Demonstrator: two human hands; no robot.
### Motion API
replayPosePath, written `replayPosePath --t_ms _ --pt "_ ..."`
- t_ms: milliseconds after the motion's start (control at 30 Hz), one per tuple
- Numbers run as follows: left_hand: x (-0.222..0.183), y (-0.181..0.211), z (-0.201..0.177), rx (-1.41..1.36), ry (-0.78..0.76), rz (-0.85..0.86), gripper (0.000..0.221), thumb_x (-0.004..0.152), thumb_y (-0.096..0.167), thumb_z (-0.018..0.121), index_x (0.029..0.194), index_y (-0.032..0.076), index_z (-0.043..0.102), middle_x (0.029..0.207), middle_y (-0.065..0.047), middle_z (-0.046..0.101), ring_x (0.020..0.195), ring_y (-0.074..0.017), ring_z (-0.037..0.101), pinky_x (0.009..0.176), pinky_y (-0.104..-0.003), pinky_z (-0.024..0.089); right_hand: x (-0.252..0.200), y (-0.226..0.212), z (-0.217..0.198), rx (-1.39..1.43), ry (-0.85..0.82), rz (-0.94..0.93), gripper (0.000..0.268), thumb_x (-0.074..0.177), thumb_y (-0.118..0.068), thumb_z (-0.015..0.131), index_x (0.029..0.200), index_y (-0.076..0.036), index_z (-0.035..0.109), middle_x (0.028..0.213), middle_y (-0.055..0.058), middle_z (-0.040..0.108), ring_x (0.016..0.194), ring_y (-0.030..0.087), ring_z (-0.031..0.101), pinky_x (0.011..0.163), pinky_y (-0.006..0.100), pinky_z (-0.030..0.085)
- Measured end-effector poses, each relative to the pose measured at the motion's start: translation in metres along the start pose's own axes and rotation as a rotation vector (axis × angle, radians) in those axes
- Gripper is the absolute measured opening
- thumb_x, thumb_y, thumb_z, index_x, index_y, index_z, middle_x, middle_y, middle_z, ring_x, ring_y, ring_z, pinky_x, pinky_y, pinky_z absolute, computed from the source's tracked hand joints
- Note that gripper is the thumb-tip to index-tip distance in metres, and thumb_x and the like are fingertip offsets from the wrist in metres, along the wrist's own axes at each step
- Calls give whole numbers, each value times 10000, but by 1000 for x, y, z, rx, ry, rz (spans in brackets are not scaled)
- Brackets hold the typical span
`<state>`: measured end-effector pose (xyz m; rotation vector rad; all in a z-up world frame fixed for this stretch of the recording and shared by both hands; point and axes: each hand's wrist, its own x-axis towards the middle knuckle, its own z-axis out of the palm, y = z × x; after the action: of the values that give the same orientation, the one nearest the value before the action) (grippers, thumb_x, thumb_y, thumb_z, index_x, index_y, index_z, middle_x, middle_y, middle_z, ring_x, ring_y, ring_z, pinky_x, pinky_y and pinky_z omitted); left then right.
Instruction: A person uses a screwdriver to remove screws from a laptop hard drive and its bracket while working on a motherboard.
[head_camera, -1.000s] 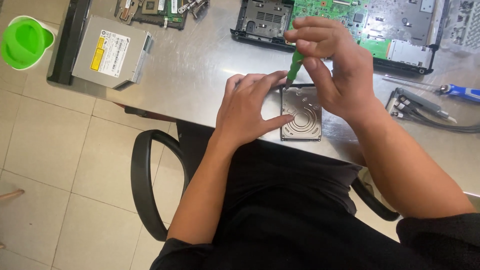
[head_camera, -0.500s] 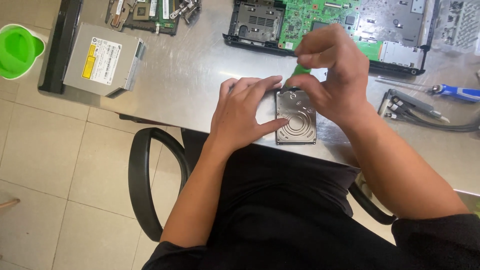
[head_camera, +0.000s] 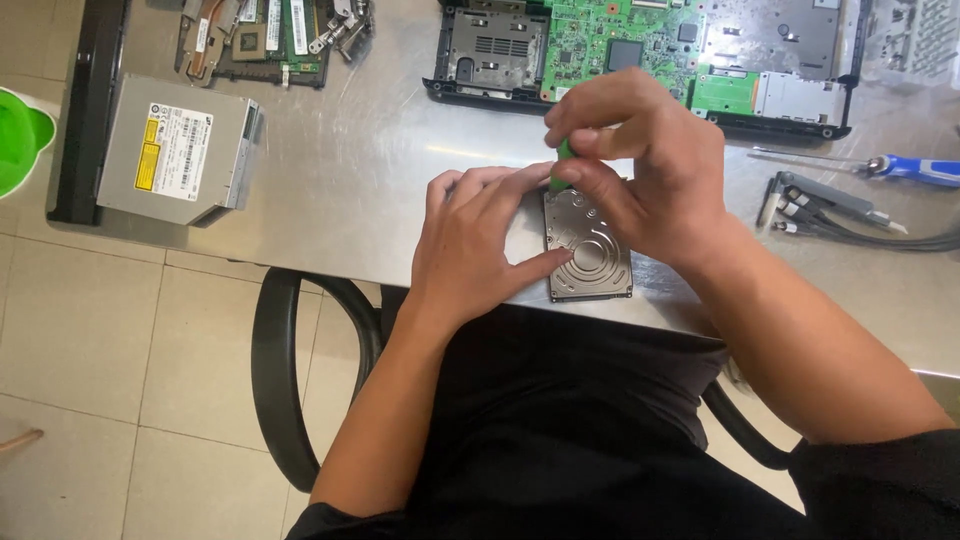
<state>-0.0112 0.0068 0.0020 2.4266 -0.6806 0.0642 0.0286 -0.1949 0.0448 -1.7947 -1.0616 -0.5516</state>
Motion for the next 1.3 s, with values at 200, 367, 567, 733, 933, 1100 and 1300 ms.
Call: replayPosePath --t_ms 200,367,567,733,933,1100,1300 --pt "-1 1 1 -15 -31 -19 745 881 597 697 1447 165 477 1327 -20 684 1291 -242 545 1082 -477 292 0 7 -1 6 -34 -29 146 1172 -154 444 1128 -20 480 1286 261 624 1274 520 618 1123 638 512" --pt "-2 0 2 3 27 -4 760 847 573 779 1446 214 478 1262 -9 705 1251 -235 578 1093 -488 305 -4 11 1 17 -13 -54 202 1085 -25 638 1062 -22 438 1070 241 610 1017 415 659 889 515 560" --pt "-1 0 1 -4 20 4 736 840 565 774 1402 165 520 1244 -47 699 1240 -247 576 1070 -492 312 0 6 -3 12 -58 -36 192 1101 -73 640 1154 -22 463 1141 250 641 1117 442 678 987 546 578" --pt "-1 0 3 7 44 6 735 830 572 780 1380 157 524 1229 -71 697 1231 -261 573 1068 -494 313 -9 11 -6 -22 -98 25 322 1080 8 736 1156 -56 429 1131 232 624 1036 374 649 826 450 520" --pt "-1 2 2 -16 25 -3 745 825 566 786 1391 162 519 1230 -67 690 1211 -256 575 1056 -471 311 -12 17 -5 -90 -99 -4 392 1064 -42 800 1168 -80 424 1119 217 601 982 349 631 782 441 497" --pt "-2 4 0 -7 49 27 680 884 610 680 1405 195 542 1293 -26 686 1240 -244 586 1065 -478 302 -9 16 -14 39 47 -91 282 1020 -174 752 1140 -47 531 1095 194 640 1015 337 686 884 445 578" --pt "-1 4 5 72 97 59 519 919 608 610 1206 186 701 1255 9 677 1222 -228 562 1011 -452 331 -22 27 -75 8 258 3 387 1081 -87 705 1222 30 364 1053 300 494 935 471 680 723 455 512"
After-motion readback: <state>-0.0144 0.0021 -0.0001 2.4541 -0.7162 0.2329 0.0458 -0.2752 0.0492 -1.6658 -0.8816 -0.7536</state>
